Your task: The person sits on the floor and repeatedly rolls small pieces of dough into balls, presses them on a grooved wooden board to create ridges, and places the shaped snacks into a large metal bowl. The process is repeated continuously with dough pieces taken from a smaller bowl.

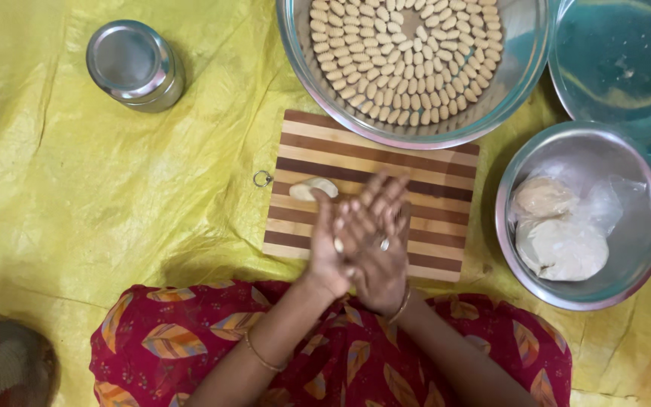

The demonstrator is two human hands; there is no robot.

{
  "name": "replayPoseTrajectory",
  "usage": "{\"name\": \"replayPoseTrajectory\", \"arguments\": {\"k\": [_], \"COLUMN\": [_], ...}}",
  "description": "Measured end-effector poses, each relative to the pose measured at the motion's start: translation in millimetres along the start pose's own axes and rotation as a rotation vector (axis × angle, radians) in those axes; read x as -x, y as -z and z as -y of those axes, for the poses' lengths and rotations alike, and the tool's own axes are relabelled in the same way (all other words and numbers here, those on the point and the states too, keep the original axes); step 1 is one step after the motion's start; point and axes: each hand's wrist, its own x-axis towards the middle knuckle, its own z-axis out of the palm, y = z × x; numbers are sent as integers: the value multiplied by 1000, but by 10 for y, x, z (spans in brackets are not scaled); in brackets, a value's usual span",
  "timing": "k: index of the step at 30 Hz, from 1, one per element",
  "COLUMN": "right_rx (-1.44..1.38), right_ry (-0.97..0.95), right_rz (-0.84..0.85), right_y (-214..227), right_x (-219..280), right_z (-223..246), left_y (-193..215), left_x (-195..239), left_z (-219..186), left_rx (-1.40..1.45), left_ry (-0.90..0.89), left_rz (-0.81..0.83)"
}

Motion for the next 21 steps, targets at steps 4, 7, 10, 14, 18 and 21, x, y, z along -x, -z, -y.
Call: {"name": "replayPoseTrajectory", "arguments": {"k": [4,7,10,14,18,21], "right_rx": [-30,15,-27,30,-11,-42], "right_ry": [102,96,78,58,18,135], "right_rz": [8,10,-27,-16,18,-33], "right_y": [-27,-50,-51,-45,-10,5], "right_x": [153,185,117,80,119,78], "right_z": [7,26,-4,4,38,89], "left_y": [24,67,91,111,136,117], "left_x": [-20,-24,-38,-15,-37,-37], "left_z": [13,-4,19,60,84,37], "left_rx": [-56,-116,-86,-141,-73,-135], "left_ry": [-69,-79,45,-56,55,18], "left_rz": [-98,-33,-34,-97,-85,-94]}}
